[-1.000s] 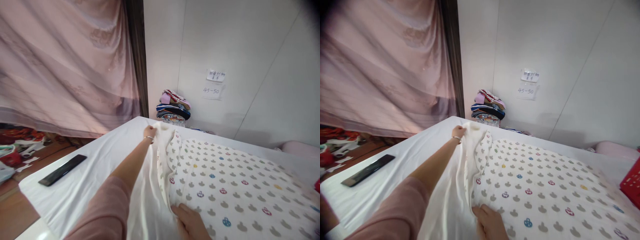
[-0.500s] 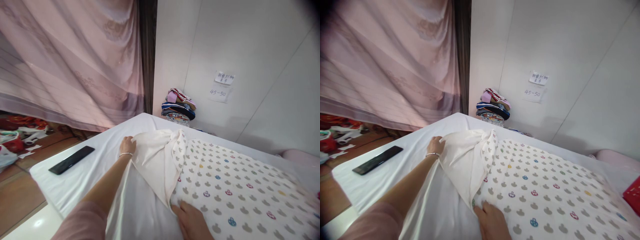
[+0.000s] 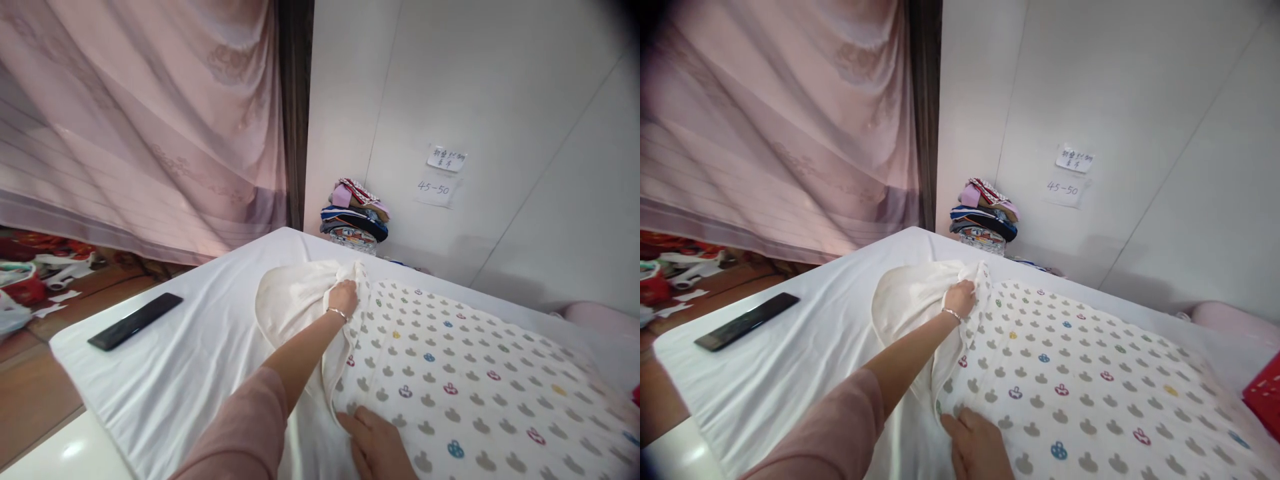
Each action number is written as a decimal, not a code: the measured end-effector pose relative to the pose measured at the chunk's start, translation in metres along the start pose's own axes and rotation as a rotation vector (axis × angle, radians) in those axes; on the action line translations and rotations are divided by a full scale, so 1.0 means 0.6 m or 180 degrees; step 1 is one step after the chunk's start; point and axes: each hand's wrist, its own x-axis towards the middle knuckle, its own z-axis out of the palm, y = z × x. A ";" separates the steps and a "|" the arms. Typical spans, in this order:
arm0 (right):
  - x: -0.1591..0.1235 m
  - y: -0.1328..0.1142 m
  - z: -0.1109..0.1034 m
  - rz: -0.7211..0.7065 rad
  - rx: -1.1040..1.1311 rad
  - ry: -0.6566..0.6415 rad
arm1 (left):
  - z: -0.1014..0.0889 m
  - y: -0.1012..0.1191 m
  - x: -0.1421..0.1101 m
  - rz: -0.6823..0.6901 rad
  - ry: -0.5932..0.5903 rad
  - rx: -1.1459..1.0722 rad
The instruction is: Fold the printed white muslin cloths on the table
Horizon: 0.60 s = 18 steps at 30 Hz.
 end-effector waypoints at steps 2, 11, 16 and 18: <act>0.004 -0.002 -0.008 -0.0050 -0.0077 -0.0204 | 0.017 0.021 -0.021 0.0568 -0.0095 0.0033; 0.007 -0.009 -0.023 0.0034 0.0168 -0.0356 | 0.052 0.027 -0.059 0.0678 -0.0306 -0.0557; 0.005 -0.004 -0.018 0.0097 0.0274 -0.0316 | 0.037 0.007 -0.006 -0.0593 0.0000 -0.0955; 0.005 -0.001 -0.016 0.0138 0.0319 -0.0380 | 0.039 0.009 0.016 -0.0683 -0.0038 -0.0924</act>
